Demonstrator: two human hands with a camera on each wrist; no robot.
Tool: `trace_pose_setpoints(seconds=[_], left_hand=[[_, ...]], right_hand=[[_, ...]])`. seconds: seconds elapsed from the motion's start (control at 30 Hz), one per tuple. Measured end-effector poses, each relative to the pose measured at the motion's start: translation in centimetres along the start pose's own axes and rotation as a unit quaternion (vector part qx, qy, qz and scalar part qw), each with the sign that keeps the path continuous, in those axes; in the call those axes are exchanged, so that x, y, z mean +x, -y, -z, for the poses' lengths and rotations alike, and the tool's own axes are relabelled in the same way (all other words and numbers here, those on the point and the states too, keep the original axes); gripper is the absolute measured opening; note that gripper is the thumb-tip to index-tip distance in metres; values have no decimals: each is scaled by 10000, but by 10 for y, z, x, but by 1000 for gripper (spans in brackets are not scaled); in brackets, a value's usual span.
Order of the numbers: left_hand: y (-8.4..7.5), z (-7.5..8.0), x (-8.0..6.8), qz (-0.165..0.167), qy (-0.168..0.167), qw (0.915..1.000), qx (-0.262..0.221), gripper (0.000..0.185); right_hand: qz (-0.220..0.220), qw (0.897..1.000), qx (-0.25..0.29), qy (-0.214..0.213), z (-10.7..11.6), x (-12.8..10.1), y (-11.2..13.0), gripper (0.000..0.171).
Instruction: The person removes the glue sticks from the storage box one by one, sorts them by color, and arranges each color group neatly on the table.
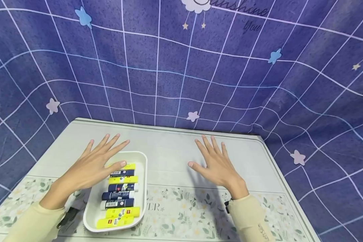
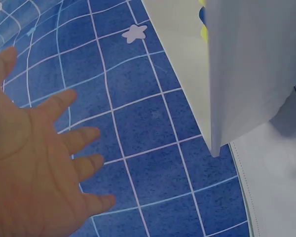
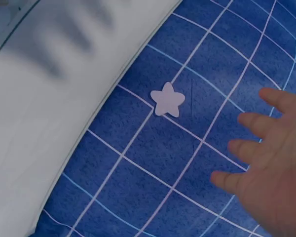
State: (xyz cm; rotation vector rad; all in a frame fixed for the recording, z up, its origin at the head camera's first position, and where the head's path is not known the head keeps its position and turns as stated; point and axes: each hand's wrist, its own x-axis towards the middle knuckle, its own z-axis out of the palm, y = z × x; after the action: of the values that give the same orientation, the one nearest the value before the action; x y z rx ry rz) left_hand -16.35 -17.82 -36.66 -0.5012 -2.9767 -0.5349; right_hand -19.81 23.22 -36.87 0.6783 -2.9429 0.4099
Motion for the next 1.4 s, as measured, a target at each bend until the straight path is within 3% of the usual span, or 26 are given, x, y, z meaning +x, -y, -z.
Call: trace_pose_setpoints(seconds=[0.2,0.43,0.83,0.97,1.17,1.4], left_hand=[[3,3,-8,107,-17,9999,-53,71],[17,5,-26,506,-23,9985,-225,71],[37,-12,-55,881,-210,9930,-756,70],[44,-18,-64,840,-360,9906,-1017,59],[50,-26,-72,743,-333,9859,-1460,44],[48,-33,-70,895,-258,9827,-1600,52]], right_hand=[[352,9986,290,-277,-5,6,1,80],[653,9937,741,-538,-12,14,8,73],[961,9892,1079,-265,-24,28,32,67],[1052,9855,1317,-175,-27,34,41,65],[1188,9765,1795,100,-32,43,54,61],[1359,9743,1783,219,-38,54,65,61]])
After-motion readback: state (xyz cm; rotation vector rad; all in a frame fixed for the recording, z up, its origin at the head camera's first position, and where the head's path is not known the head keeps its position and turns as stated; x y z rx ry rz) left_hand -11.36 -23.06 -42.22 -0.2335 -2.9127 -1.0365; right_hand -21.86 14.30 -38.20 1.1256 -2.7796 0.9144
